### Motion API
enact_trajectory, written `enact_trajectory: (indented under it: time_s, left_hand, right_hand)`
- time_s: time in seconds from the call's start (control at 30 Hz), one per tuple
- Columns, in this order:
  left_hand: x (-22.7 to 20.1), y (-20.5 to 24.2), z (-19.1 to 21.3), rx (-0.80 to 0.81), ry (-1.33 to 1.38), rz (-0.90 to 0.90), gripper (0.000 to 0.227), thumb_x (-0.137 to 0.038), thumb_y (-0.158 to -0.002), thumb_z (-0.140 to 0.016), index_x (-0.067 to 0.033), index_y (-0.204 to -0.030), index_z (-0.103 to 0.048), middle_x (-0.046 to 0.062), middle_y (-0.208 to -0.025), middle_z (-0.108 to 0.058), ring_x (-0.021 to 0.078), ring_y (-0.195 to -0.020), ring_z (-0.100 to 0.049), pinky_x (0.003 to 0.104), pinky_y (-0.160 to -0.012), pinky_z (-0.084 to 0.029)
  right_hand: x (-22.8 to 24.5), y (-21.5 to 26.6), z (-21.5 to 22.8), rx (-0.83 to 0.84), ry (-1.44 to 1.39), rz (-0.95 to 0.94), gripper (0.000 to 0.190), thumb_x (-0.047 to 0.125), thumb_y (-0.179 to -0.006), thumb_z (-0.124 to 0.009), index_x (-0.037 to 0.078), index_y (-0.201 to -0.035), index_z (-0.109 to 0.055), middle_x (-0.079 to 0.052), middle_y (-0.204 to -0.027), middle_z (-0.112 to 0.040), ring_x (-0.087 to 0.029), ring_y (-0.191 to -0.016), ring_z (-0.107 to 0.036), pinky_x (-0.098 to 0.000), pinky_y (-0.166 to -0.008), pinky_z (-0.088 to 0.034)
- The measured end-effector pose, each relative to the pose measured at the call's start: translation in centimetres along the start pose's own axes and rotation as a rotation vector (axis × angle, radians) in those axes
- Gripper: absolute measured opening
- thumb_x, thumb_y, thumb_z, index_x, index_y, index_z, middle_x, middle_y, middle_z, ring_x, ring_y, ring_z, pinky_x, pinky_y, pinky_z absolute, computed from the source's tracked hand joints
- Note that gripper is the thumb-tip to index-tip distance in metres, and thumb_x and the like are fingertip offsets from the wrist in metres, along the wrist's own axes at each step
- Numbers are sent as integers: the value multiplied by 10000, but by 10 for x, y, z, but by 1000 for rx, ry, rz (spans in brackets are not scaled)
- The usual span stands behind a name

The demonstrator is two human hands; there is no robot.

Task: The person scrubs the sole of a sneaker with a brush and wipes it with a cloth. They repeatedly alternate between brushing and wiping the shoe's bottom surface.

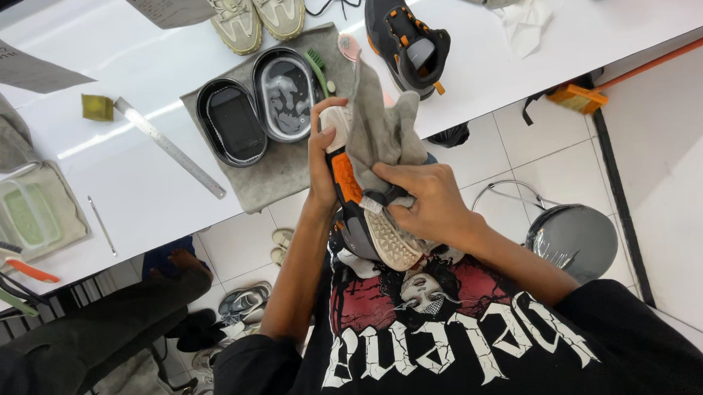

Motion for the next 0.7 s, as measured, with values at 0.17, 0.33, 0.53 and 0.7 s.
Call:
enact_trajectory:
  time_s: [0.17,0.33,0.53,0.7]
  left_hand:
    - [-21,-13,-31,117,39,32,463,-326,-952,-495,-91,-1344,-426,295,-1226,-625,322,-1041,-696,418,-846,-614]
    - [-57,-12,-85,227,286,119,575,-388,-903,-532,-72,-1371,-422,346,-1374,-536,371,-1154,-657,465,-893,-603]
    - [-101,18,-169,306,540,282,508,-304,-877,-634,-34,-1296,-539,353,-1356,-574,327,-1109,-654,411,-896,-550]
    - [-127,17,-198,406,302,209,510,-343,-923,-625,-45,-1330,-550,326,-1329,-620,283,-1036,-611,381,-931,-490]
  right_hand:
    - [4,7,16,357,-141,-176,403,-80,-684,-675,-65,-1078,-760,-287,-856,-768,-448,-756,-754,-582,-763,-589]
    - [-50,-11,105,-127,-47,-272,105,59,-843,-778,49,-935,-728,-93,-759,-665,-147,-763,-600,-374,-707,-502]
    - [-100,-33,157,-593,271,-311,374,150,-1031,-767,96,-791,-485,33,-736,-436,-117,-715,-381,-312,-645,-353]
    - [-184,-68,117,-431,15,-470,482,411,-977,-710,84,-1324,-639,69,-872,-482,-67,-808,-446,-226,-749,-429]
Point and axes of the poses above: each hand's wrist, its own y-axis away from the middle knuckle, its own z-axis out of the back of the hand, x = y × z, the point moved 7 cm from there along -y, towards the middle knuckle
